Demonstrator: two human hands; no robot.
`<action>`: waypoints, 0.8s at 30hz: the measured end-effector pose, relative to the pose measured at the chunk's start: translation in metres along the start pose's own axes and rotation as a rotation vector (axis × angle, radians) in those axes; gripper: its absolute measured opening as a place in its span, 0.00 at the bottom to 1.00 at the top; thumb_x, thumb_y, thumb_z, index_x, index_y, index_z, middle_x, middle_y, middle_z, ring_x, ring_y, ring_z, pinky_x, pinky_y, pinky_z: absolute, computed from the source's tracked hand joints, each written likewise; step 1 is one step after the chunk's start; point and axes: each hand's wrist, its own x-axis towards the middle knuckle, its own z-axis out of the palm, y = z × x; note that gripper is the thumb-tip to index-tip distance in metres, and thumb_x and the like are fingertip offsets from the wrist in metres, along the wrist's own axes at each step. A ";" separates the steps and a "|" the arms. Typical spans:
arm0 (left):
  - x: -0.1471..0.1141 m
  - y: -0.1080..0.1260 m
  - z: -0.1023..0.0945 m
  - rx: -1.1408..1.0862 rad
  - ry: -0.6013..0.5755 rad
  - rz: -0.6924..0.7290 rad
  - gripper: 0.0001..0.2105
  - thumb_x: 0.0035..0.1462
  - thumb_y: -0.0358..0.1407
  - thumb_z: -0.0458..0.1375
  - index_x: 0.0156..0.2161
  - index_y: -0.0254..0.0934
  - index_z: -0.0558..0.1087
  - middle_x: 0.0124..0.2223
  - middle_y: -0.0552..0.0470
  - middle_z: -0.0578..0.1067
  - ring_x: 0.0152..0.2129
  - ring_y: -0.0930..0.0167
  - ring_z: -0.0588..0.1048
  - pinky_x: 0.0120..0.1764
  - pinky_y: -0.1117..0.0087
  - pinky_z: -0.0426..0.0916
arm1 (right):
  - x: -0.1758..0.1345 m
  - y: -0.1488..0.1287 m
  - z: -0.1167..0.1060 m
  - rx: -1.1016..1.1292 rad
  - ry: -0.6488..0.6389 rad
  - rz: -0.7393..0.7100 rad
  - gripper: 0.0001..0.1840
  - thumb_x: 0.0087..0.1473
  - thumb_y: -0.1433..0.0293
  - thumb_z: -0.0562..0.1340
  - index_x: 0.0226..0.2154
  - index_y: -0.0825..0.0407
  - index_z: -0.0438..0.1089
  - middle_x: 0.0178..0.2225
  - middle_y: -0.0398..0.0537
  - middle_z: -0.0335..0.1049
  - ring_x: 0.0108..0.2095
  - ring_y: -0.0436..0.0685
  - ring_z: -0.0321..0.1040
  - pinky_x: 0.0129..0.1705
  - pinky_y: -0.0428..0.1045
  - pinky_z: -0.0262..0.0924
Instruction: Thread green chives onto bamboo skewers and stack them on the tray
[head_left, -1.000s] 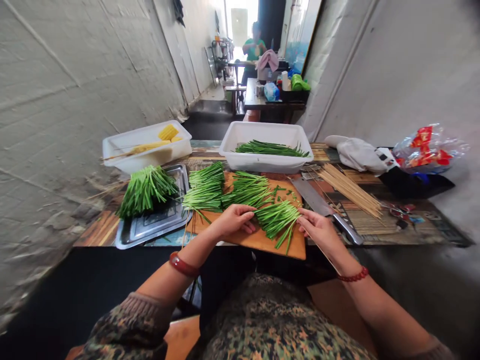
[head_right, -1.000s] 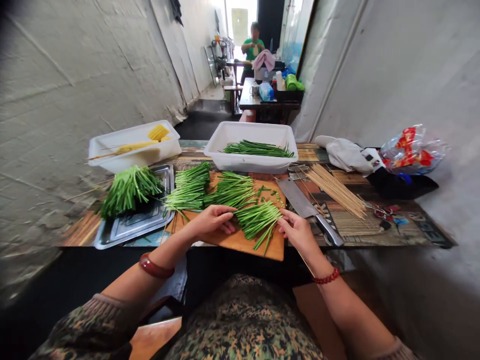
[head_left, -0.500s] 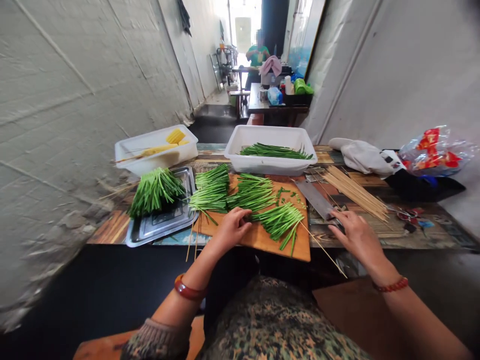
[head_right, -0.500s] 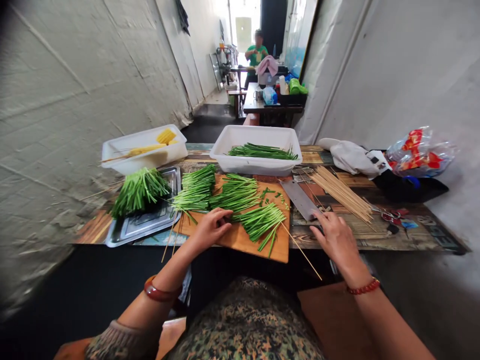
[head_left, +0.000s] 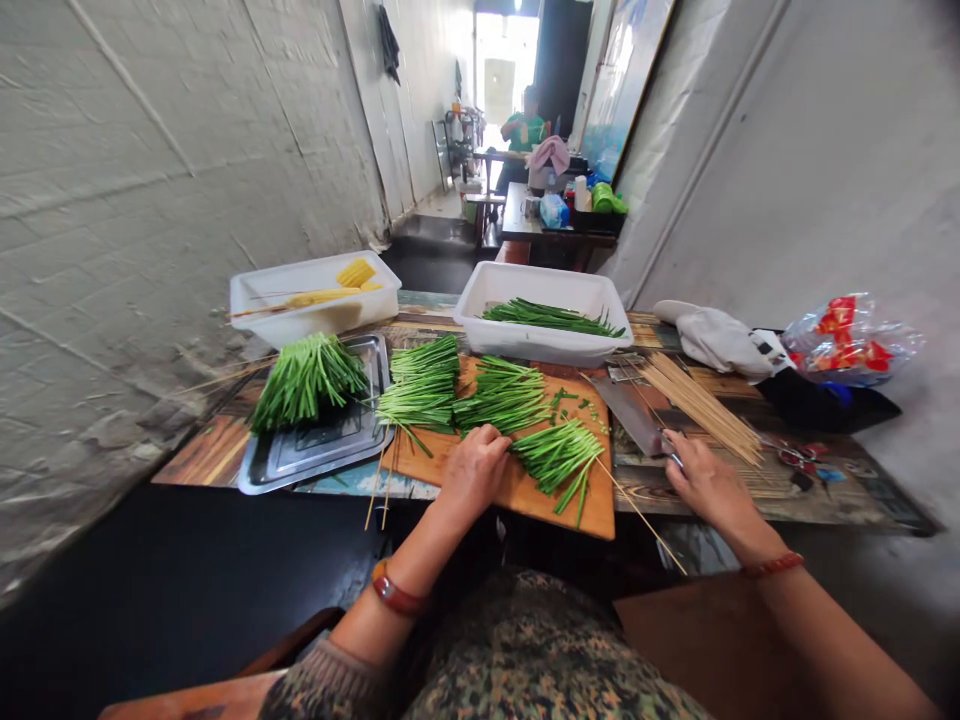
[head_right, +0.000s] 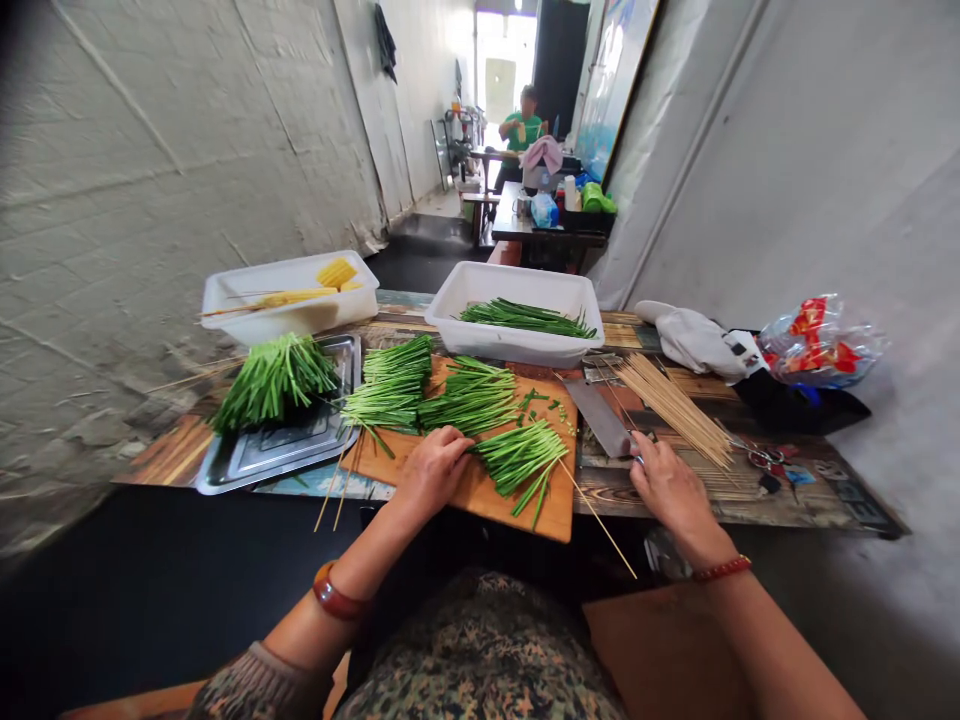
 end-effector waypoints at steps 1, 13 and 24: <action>0.000 -0.001 0.000 -0.011 0.004 -0.005 0.09 0.61 0.30 0.54 0.43 0.38 0.76 0.41 0.45 0.74 0.40 0.65 0.72 0.44 0.64 0.68 | -0.002 -0.001 -0.002 0.023 0.006 0.006 0.22 0.62 0.68 0.51 0.57 0.55 0.63 0.39 0.57 0.70 0.37 0.62 0.71 0.39 0.54 0.64; 0.002 -0.003 0.001 -0.230 0.072 -0.050 0.10 0.62 0.35 0.55 0.46 0.36 0.74 0.39 0.47 0.75 0.35 0.67 0.74 0.39 0.67 0.68 | -0.045 -0.069 -0.123 1.256 -0.243 0.420 0.23 0.57 0.59 0.62 0.51 0.49 0.57 0.26 0.39 0.65 0.19 0.50 0.63 0.21 0.46 0.61; -0.007 -0.014 0.004 -0.250 0.115 0.006 0.11 0.56 0.28 0.59 0.45 0.39 0.74 0.38 0.51 0.75 0.34 0.69 0.74 0.38 0.69 0.68 | -0.070 -0.158 -0.141 1.327 -0.496 0.314 0.30 0.65 0.58 0.52 0.65 0.51 0.47 0.34 0.45 0.65 0.24 0.50 0.63 0.19 0.44 0.62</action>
